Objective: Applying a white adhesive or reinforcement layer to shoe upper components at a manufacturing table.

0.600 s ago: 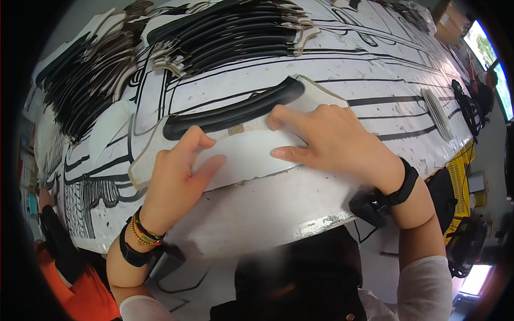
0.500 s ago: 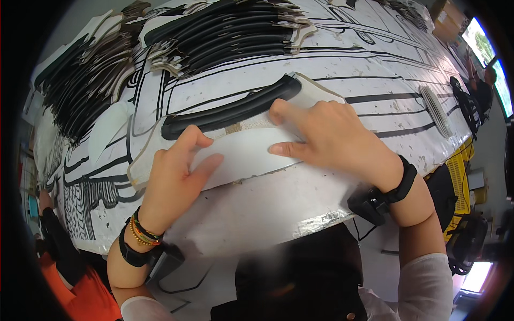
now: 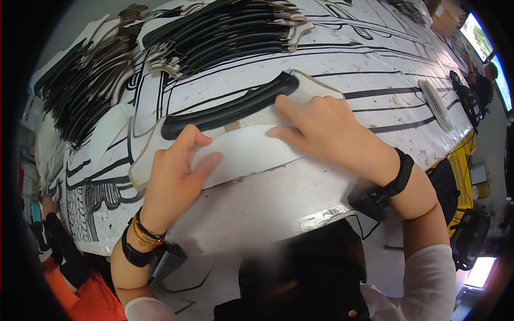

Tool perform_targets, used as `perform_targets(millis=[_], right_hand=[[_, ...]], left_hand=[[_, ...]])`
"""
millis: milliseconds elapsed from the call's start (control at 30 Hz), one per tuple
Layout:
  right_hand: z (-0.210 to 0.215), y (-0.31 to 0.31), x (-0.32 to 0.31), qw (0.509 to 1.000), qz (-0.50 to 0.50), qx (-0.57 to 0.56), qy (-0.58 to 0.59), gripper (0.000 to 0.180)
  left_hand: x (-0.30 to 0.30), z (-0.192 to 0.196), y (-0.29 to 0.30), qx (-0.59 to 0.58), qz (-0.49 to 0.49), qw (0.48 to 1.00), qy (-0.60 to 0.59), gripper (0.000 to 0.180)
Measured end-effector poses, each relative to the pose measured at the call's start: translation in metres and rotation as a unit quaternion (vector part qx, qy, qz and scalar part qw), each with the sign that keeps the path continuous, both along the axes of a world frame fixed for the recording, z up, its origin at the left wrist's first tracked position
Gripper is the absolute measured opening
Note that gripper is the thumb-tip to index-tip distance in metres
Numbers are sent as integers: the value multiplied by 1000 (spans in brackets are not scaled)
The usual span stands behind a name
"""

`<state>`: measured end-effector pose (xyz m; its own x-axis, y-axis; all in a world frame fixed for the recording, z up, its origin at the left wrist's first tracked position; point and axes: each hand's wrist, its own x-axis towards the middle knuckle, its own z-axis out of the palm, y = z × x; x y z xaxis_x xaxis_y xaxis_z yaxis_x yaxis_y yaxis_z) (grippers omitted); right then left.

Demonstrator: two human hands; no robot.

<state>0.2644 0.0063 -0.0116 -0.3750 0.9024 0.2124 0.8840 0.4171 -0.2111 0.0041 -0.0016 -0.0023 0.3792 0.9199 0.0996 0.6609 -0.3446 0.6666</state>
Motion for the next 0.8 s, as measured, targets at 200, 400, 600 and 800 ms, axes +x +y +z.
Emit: perform_targets(millis=[200,400,600,800], right_hand=[[16,-1,-8,996,24,-14,88,22],[6,-6,-18,927,247,-126,252,19],[-3,-5,-35,975,171,-105,100,18],[8,-2,-35,981,168,-87,44,18]], left_hand=[[-2,2,1,11,8,1000,17,20],[-5,0,0,1,13,1000,12,24],[-5,-5,3,49,-19,998,17,21],[-6,-10,1,112,-37,993,17,21]])
